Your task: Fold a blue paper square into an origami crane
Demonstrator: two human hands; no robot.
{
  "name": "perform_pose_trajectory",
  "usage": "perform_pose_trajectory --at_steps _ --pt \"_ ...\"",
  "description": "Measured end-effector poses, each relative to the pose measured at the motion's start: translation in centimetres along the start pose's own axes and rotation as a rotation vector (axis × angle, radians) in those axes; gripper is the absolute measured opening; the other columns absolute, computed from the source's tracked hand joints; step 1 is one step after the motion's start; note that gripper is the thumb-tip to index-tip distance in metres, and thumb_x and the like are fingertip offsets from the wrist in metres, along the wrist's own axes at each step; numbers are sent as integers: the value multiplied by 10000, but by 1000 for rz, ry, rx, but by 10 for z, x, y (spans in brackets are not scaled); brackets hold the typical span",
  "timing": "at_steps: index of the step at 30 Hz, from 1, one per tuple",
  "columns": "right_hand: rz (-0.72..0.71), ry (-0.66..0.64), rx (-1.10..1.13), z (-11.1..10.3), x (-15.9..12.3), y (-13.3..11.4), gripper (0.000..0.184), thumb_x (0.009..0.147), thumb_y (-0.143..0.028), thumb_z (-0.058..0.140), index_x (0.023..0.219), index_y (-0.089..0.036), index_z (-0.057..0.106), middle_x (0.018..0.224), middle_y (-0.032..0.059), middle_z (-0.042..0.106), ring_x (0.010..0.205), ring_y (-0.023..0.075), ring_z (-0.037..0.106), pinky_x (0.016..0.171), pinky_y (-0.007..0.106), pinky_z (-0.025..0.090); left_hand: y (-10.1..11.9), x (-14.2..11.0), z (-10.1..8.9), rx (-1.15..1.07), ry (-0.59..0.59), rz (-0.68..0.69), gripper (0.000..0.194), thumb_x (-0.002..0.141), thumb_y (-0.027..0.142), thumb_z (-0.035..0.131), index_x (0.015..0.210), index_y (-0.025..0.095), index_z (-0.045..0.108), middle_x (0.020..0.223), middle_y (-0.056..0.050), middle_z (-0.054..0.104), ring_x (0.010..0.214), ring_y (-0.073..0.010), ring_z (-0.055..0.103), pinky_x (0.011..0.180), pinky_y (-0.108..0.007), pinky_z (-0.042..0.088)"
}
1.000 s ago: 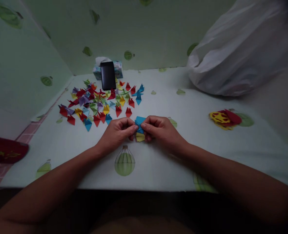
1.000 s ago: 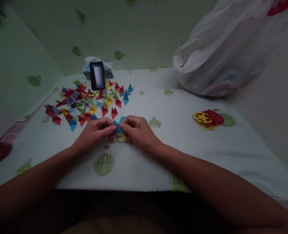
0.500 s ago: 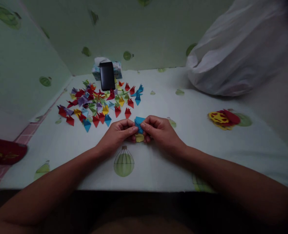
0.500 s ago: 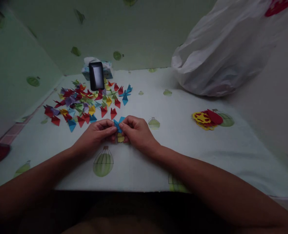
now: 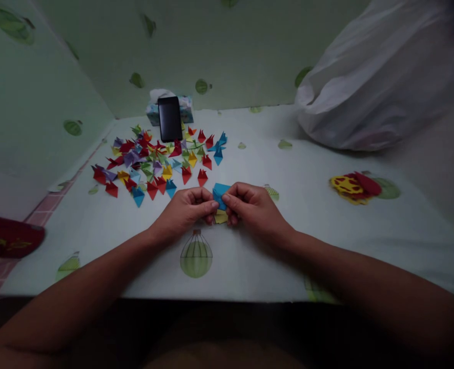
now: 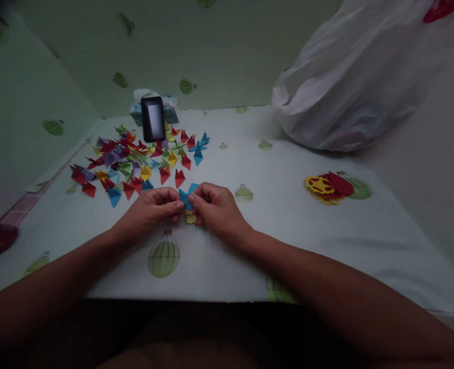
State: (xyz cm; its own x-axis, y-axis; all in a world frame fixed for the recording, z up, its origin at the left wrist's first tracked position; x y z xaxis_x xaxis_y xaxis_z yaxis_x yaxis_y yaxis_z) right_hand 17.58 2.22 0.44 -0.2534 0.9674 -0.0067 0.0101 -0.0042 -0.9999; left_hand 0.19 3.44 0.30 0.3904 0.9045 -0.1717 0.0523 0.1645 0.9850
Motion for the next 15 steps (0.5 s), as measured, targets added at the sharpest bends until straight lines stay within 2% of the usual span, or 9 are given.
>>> perform_pose_trajectory --at_steps 7,11,15 --pt "77 -104 82 0 5 4 164 835 -314 662 792 -189 565 574 -59 586 435 90 537 451 232 425 3 2 -3 113 9 -44 241 677 271 808 738 160 604 541 53 588 458 -76 525 441 -177 387" --pt "23 -132 4 1 5 5 160 839 -307 644 769 -192 558 518 -69 543 408 84 492 426 223 383 6 0 0 150 -28 -90 260 662 305 793 724 164 584 511 57 566 424 -80 502 406 -180 398" --pt "-44 -93 -144 1 3 3 148 853 -261 596 730 -188 562 505 -58 533 427 82 464 454 226 357 7 0 1 182 -43 -110 259 646 303 783 720 164 578 492 56 556 419 -84 508 402 -178 406"
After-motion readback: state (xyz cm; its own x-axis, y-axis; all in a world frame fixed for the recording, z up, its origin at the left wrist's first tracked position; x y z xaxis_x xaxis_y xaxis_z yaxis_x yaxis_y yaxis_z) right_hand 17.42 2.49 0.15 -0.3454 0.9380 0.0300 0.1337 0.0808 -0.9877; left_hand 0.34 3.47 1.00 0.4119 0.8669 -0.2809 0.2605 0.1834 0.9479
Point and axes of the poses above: each hand's wrist, its own x-axis towards the middle knuckle, its own z-axis out of the palm, y = z × x, the point moved 2 cm from there along x, towards the middle knuckle
